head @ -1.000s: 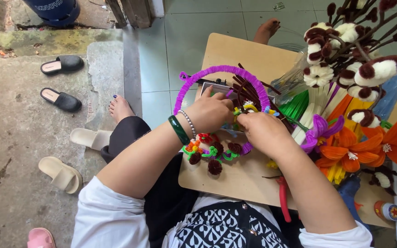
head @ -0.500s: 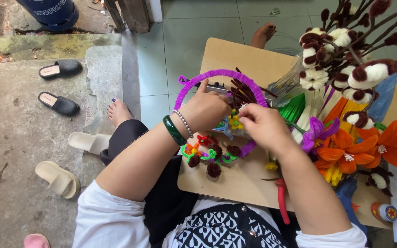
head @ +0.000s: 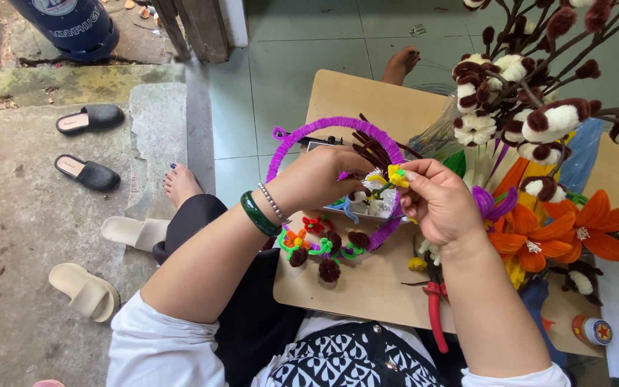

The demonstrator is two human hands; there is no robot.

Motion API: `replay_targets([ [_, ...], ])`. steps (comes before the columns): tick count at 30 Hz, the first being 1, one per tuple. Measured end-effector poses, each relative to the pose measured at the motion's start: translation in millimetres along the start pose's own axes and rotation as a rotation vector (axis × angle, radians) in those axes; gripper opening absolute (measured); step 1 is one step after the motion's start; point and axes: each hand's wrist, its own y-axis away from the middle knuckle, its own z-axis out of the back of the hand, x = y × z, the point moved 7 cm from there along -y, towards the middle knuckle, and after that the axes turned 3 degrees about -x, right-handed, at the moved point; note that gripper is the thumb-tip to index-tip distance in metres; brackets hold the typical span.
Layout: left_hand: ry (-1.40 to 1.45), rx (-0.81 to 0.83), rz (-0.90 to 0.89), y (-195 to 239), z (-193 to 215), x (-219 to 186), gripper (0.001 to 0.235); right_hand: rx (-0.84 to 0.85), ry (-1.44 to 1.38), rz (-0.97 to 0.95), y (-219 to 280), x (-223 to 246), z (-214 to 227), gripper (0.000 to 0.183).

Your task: The person is meticulously decorating a small purple hoop by attaching various colorful artificial flowers and decorative elements.

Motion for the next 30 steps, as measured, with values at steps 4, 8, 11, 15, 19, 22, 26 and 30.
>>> replay_targets([
  [4,0.174,-0.006,0.070,0,-6,-5,0.031,-0.020,-0.039,0.031,-3,3,-6,0.018],
  [8,0.113,-0.086,0.133,-2,-4,-3,0.027,-0.018,0.018,0.105,-3,11,-17,0.021],
  [11,-0.178,-0.101,0.195,-3,1,26,0.020,-0.034,0.392,0.258,5,37,-32,0.019],
  [15,-0.575,-0.031,0.318,-2,-11,94,0.016,0.183,1.523,0.863,7,19,-58,0.033],
  [19,-0.730,0.007,0.236,-10,-34,128,0.015,0.150,1.744,1.139,9,-12,-76,0.027],
  [22,-0.742,0.017,0.245,-9,-32,120,0.018,0.140,1.772,1.147,-1,-10,-79,0.018],
  [26,-0.757,-0.117,0.175,-9,-18,111,0.009,0.238,1.396,0.633,-7,38,-78,0.033],
  [30,-0.653,-0.139,0.156,-6,-3,87,0.012,0.213,1.147,0.553,1,72,-79,0.031],
])
